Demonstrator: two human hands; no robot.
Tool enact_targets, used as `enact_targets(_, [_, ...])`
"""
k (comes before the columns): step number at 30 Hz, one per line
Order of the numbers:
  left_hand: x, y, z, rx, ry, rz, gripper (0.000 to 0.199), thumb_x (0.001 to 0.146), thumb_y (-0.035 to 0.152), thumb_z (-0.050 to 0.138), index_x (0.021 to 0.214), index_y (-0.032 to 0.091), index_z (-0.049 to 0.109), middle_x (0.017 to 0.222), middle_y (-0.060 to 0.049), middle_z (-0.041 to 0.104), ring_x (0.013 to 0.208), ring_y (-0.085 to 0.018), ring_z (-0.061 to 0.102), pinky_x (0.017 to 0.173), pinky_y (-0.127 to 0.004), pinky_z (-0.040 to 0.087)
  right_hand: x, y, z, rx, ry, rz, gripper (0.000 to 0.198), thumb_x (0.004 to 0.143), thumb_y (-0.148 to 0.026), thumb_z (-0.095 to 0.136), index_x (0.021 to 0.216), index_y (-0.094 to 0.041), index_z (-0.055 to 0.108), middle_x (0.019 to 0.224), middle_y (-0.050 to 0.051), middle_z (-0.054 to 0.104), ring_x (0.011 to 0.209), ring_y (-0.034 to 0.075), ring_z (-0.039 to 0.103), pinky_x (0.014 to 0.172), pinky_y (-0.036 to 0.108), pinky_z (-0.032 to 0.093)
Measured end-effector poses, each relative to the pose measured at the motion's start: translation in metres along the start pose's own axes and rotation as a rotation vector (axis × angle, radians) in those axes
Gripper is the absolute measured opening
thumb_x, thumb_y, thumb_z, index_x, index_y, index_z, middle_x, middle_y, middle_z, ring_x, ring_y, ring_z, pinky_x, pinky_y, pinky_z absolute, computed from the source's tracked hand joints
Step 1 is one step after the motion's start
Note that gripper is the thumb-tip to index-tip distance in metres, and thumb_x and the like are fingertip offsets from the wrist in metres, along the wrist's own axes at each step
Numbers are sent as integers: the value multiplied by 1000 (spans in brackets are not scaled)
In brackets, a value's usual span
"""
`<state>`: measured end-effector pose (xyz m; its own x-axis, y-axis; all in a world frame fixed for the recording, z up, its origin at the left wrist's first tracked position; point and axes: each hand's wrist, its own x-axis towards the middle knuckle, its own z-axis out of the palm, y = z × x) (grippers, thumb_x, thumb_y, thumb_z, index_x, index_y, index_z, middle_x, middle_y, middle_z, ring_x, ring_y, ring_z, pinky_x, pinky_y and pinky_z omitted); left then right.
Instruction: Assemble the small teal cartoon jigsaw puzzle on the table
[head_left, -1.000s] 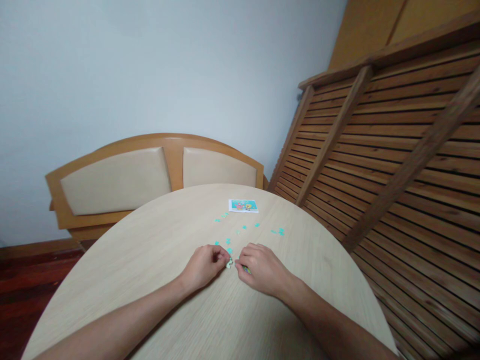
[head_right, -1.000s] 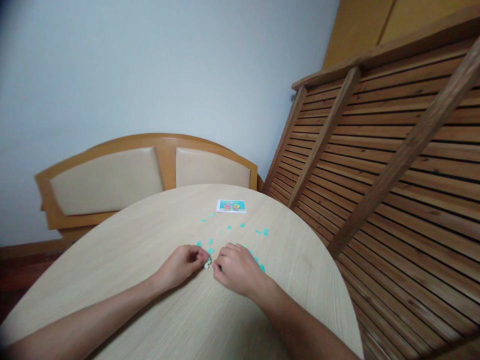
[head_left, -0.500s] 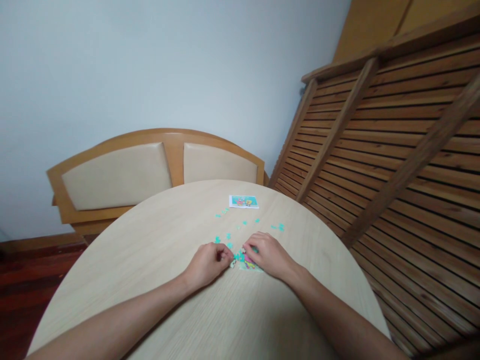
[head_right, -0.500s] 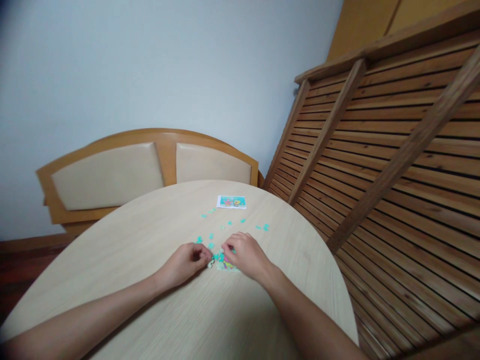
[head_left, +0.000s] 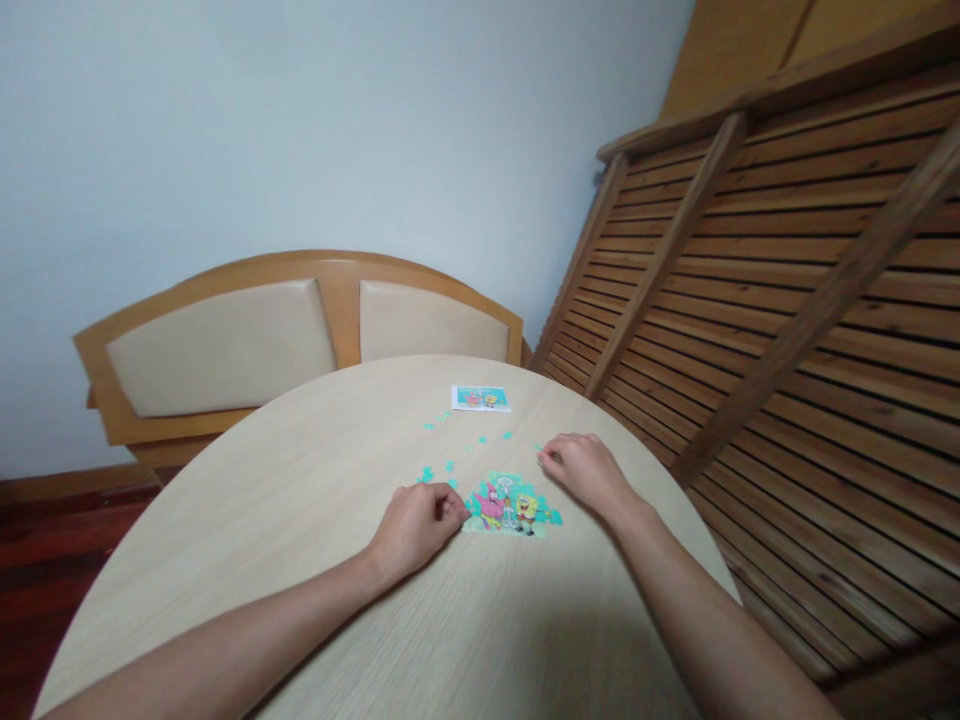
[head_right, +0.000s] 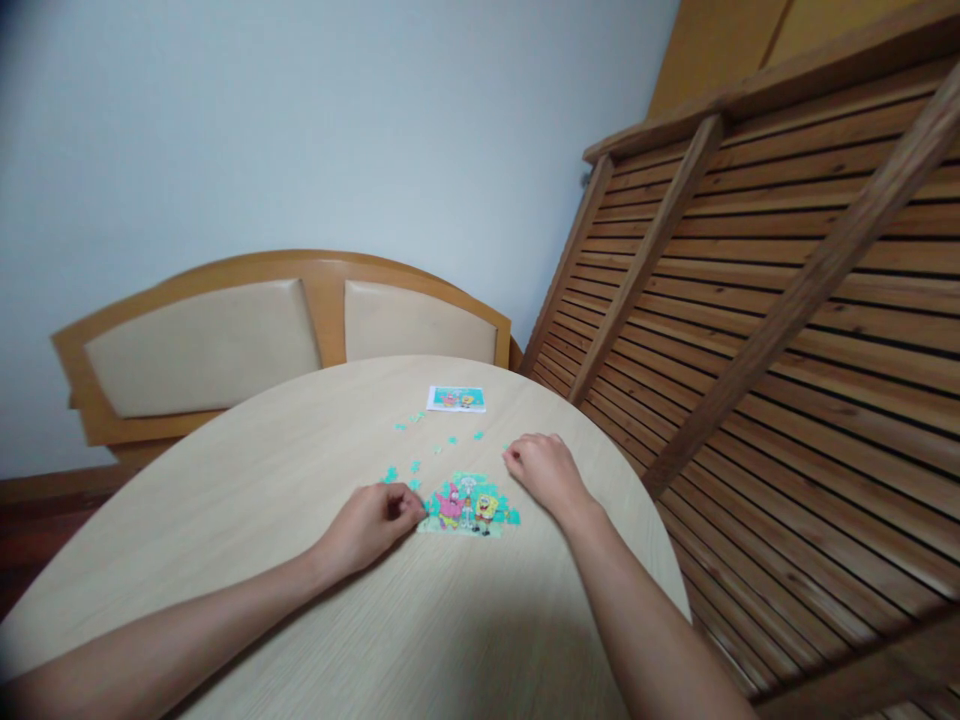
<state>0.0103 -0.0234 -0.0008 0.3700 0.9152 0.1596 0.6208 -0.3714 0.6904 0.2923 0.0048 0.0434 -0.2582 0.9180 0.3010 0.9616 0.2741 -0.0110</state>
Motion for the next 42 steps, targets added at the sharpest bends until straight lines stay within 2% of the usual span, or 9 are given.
enact_targets(5, [-2,3,-2,18,-6,-3,20,86,28,56,80,20,73,74,-2,71,69,-17,63,63,-24,39,-4,1,-4,41,-94,-37,26,90,-24,53,83,-20,78,87,7,77,81,22,69,75,31,43])
enact_targets(8, [-4,3,-6,36,-25,29,16,84,29,61,88,20,73,76,-1,71,68,-18,63,63,-26,40,-5,3,-2,92,-133,-45,24,88,-24,55,84,-20,78,86,6,77,78,21,68,70,29,43])
enact_targets(12, [-6,1,-11,118,-49,114,22,76,28,73,98,23,74,94,-2,73,89,-23,64,79,-30,44,-7,9,2,148,-141,-70,23,89,-27,56,85,-21,78,88,6,76,81,21,68,72,29,44])
enact_targets(16, [-6,-1,-11,142,-67,148,16,80,28,72,95,23,74,102,-4,72,99,-24,63,87,-33,45,-8,9,5,181,-125,-62,20,89,-32,59,87,-21,77,91,6,75,83,21,66,74,30,45])
enact_targets(20, [-5,-3,-9,168,-57,141,17,79,28,73,95,22,71,101,-4,71,98,-24,63,86,-34,46,-7,-8,9,322,-87,-181,23,90,-38,61,99,-21,75,99,7,72,95,23,64,87,33,47])
enact_targets(25, [-4,-3,-7,180,-31,116,16,79,27,74,93,21,70,96,-3,71,95,-24,63,82,-33,45,-8,-33,19,478,-116,-390,44,88,-51,65,123,-24,68,122,9,65,115,25,57,102,37,44])
enact_targets(31, [-5,0,-8,173,-33,113,18,78,26,76,95,22,71,95,-3,71,93,-24,63,81,-33,46,-10,-38,23,489,-148,-397,44,89,-52,63,123,-25,70,124,10,63,118,26,56,104,40,43])
enact_targets(38, [-4,-2,-9,141,-42,174,15,79,28,77,93,23,73,94,-2,72,90,-22,64,82,-32,46,-10,-37,21,480,-146,-405,42,87,-47,65,123,-24,70,124,10,63,118,26,56,105,40,43])
enact_targets(42, [0,-7,-9,124,10,181,13,86,27,69,97,21,72,92,-3,71,86,-21,64,79,-31,48,-10,-37,23,471,-146,-412,43,87,-47,65,123,-24,69,124,10,63,117,26,56,104,40,44])
